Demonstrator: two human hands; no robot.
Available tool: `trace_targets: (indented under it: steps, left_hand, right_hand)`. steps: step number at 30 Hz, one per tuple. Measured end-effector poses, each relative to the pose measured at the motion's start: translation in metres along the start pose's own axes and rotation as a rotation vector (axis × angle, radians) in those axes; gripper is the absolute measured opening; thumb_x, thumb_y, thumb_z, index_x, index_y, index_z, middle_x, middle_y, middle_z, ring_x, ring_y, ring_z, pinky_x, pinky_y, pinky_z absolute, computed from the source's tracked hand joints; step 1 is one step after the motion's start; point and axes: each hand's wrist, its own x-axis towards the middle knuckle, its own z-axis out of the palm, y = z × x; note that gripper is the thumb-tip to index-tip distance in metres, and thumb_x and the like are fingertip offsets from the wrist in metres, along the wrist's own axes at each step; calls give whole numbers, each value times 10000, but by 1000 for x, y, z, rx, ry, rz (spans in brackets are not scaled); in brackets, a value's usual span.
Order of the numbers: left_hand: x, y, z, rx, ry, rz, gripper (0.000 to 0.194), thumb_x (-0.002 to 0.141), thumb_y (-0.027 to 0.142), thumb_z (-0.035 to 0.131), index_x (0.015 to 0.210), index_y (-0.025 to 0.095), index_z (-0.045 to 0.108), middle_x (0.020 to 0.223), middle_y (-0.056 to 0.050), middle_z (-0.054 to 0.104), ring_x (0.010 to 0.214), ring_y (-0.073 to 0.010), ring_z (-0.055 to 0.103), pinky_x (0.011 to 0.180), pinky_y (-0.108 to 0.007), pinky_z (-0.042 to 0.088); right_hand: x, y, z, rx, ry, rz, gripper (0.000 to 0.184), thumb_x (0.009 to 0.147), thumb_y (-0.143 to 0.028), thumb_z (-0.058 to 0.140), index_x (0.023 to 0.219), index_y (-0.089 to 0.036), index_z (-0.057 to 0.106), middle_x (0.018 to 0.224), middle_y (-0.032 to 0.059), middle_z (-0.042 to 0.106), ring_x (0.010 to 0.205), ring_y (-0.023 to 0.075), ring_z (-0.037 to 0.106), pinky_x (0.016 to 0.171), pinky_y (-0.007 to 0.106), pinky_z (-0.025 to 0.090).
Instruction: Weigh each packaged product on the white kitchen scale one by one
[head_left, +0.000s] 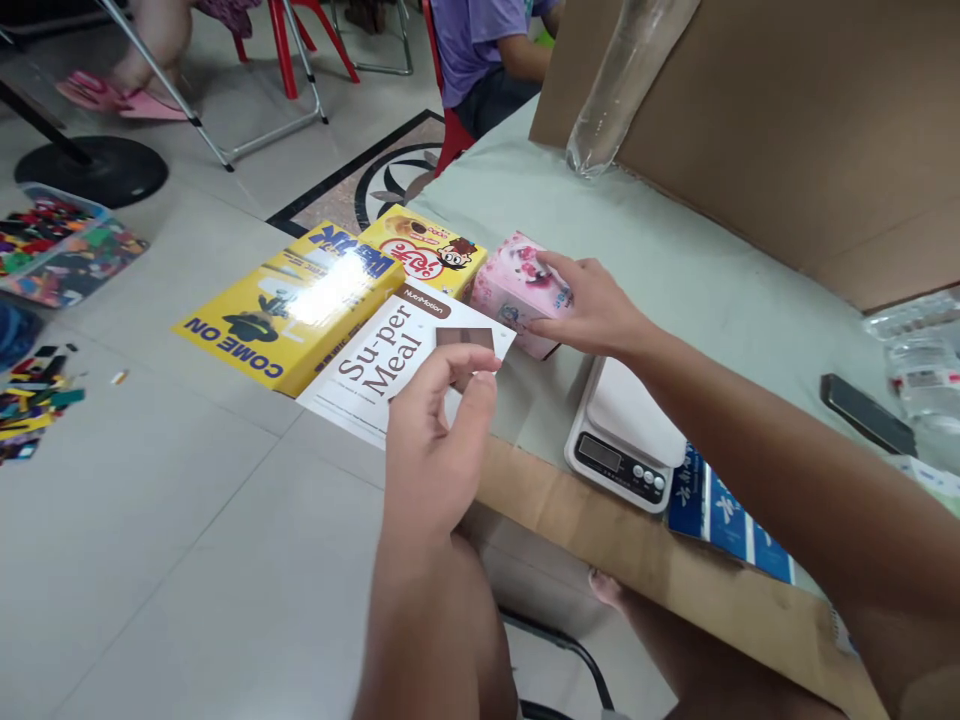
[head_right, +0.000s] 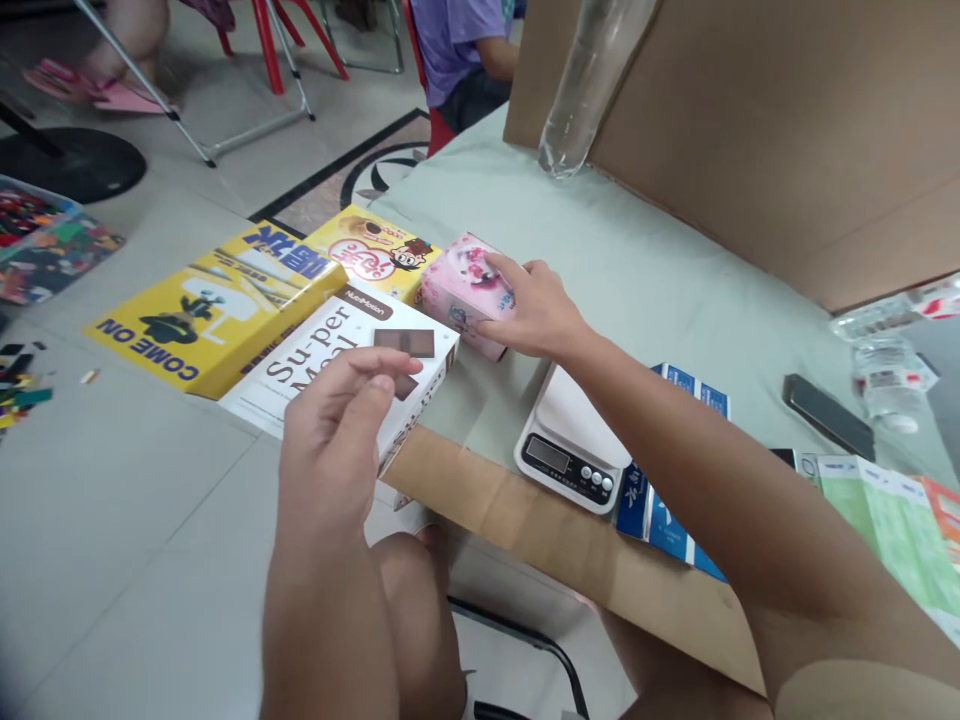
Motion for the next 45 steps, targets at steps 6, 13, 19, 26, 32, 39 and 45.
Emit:
trace_targets:
  steps: [6,13,19,26,32,39,45]
  left_hand:
    - [-1,6,-3,54,-56,-20,150,949,345,612,1007,250,713,1015,0,756,953,-173,660,822,-313,494]
    - [-1,6,-2,33,-65,-35,138,927,323,622,1004,242,703,1024,3,764,941,-167,654,845,-313,511]
    - [-2,4,1,25,-49,-14,136,927,316,633,1006,240,713,1020,-3,771,961,-173,662,887,-328,525]
    - [0,-3,2,-78,-12,28,90,929,274,653,966,256,733,964,-4,761,960,-182,699,910,-349,551]
    - [-9,7,21,-129,96,242,46,870,350,735,861,337,779,852,11,731,833,-217,681,859,-433,596]
    - [-34,17,87,-206,-168,294,255,788,555,809,872,314,801,787,2,719,753,-222,685,770,-481,607]
    - [-63,11,144,-40,-391,292,138,835,435,755,922,339,803,832,5,744,791,-221,679,769,-456,585]
  right_hand:
    - [0,5,3,119,-51,-72,792,907,-585,554,1613,-239,459,1437,170,552,1339,339,518,1187,545,384]
    - [0,5,10,176,-52,-163,781,913,-614,564,1595,-242,483,1551,176,461,1363,325,524,1178,540,418]
    - [-20,-3,7,71,282,-283,578,885,-504,628,1384,-212,640,1442,182,559,1397,365,503,1169,575,400]
    - [-152,-13,-4,268,572,-334,451,859,-195,721,656,-231,320,580,-72,345,510,89,311,494,287,235]
    - [-260,31,15,527,591,-161,552,919,-85,623,619,-226,182,510,-79,217,440,79,241,480,300,177]
    - [-282,54,3,635,707,-255,518,888,-13,586,638,-217,181,545,-75,183,459,70,190,488,295,142]
    - [-327,81,-29,573,883,106,550,899,-97,621,608,-205,168,543,-68,178,461,79,183,479,298,148]
